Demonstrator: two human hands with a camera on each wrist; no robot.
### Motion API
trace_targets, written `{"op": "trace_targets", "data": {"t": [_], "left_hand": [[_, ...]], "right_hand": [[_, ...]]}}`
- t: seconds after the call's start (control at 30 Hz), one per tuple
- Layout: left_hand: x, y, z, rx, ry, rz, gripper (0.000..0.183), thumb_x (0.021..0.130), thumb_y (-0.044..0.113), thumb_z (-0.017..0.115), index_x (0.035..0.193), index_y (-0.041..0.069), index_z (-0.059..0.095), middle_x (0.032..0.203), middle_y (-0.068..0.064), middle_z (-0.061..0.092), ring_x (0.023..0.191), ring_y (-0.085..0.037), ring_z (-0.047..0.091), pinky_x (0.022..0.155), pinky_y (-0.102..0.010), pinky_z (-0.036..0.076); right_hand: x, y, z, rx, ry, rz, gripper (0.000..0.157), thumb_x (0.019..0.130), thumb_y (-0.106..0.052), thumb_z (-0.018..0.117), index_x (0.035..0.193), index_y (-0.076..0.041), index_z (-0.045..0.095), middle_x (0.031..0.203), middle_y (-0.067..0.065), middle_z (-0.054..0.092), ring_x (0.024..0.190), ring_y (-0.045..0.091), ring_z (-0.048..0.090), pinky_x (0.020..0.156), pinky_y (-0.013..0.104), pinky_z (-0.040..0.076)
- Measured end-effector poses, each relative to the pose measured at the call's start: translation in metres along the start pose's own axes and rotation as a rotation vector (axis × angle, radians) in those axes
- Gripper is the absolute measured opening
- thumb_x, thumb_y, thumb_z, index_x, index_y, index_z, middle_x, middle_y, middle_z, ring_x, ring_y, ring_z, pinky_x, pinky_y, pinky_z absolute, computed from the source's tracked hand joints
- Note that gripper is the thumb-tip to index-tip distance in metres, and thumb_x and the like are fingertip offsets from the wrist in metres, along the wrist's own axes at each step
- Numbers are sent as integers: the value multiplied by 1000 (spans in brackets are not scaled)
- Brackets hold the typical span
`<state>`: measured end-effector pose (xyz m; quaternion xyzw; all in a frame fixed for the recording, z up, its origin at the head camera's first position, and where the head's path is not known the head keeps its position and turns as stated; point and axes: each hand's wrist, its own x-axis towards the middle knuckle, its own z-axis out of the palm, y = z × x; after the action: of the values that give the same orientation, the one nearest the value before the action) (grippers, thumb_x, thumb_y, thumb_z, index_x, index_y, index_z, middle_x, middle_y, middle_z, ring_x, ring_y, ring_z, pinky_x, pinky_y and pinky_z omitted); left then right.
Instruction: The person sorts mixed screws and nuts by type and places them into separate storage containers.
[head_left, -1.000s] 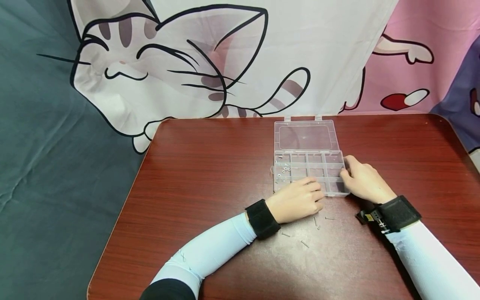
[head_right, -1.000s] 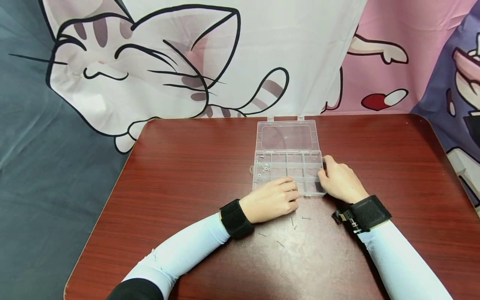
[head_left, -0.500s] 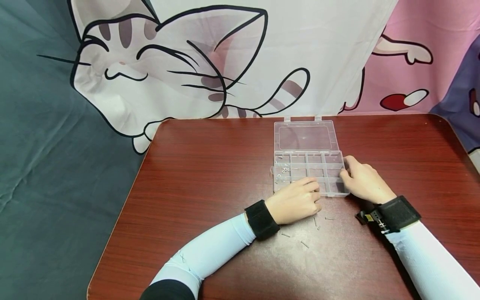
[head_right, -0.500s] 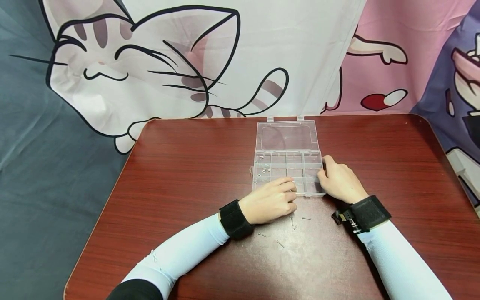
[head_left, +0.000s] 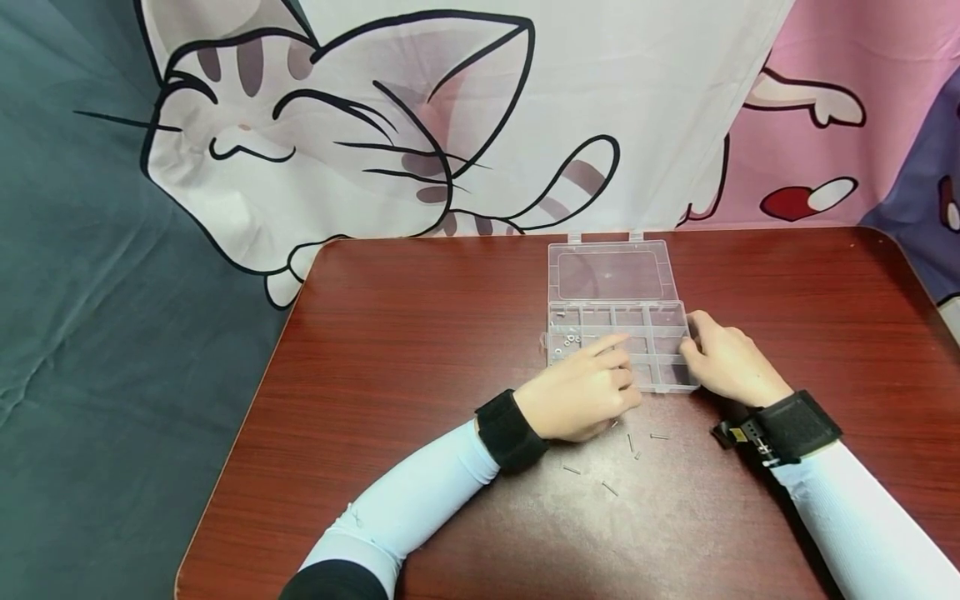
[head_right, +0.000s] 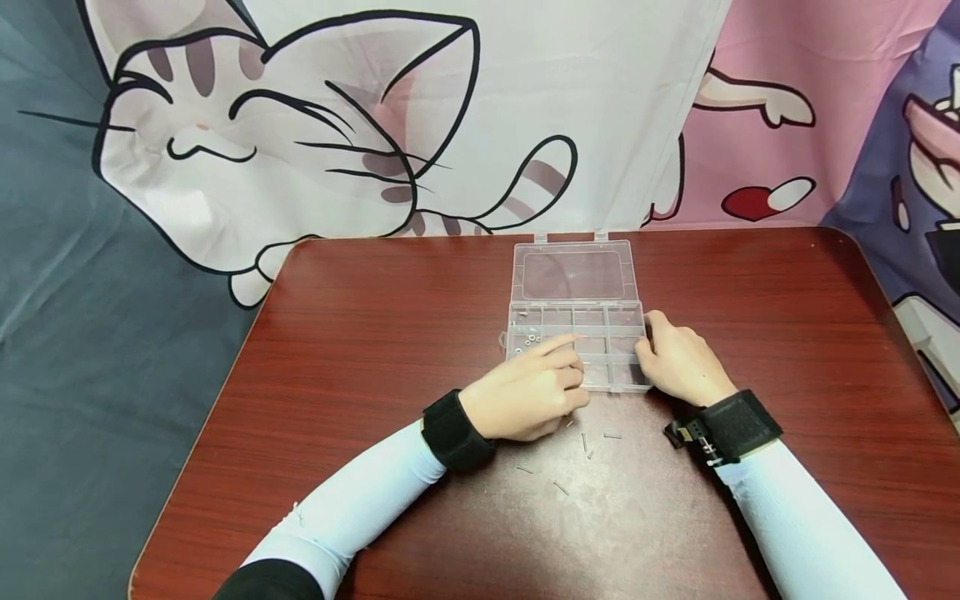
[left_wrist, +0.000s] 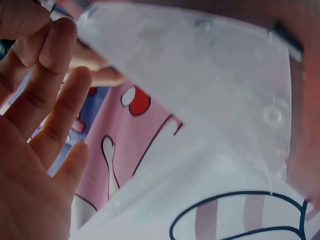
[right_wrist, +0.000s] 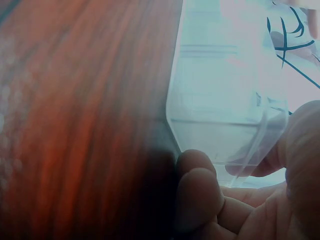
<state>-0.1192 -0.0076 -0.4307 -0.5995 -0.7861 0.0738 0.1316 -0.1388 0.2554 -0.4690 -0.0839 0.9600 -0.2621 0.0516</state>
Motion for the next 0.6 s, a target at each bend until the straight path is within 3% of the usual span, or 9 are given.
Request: {"op": "trace_targets", "data": {"t": [0.17, 0.4, 0.5, 0.6], "left_hand": [[-7, -14, -8, -37, 22, -37, 22, 86, 24, 64, 107, 23, 70, 100, 6, 73, 110, -21, 62, 129, -47, 20], [-19, -38, -14, -102, 89, -113, 20, 81, 13, 59, 98, 20, 67, 86, 6, 65, 102, -21, 62, 129, -46, 20], [-25, -47, -16, -133, 125, -146, 17, 80, 10, 57, 92, 19, 64, 80, 6, 58, 97, -21, 61, 124, -44, 31], [-30, -55, -18, -155, 159, -172, 17, 80, 7, 54, 90, 18, 62, 76, 4, 52, 87, -20, 58, 100, -37, 47]], "right_hand": [[0, 0, 0, 0, -3, 0, 38, 100, -17, 46, 132, 2, 50, 100, 23, 70, 80, 31, 64, 72, 49, 50], [0, 1, 0, -7, -5, 1, 37, 100, -17, 46, 131, 2, 51, 95, 21, 69, 78, 30, 62, 71, 47, 49], [0, 1, 0, -4, -10, 3, 37, 100, -17, 46, 131, 3, 50, 95, 21, 69, 77, 29, 62, 71, 47, 48], [1, 0, -1, -3, -9, 2, 38, 100, -17, 46, 132, 3, 50, 95, 21, 68, 77, 29, 61, 70, 45, 48]]}}
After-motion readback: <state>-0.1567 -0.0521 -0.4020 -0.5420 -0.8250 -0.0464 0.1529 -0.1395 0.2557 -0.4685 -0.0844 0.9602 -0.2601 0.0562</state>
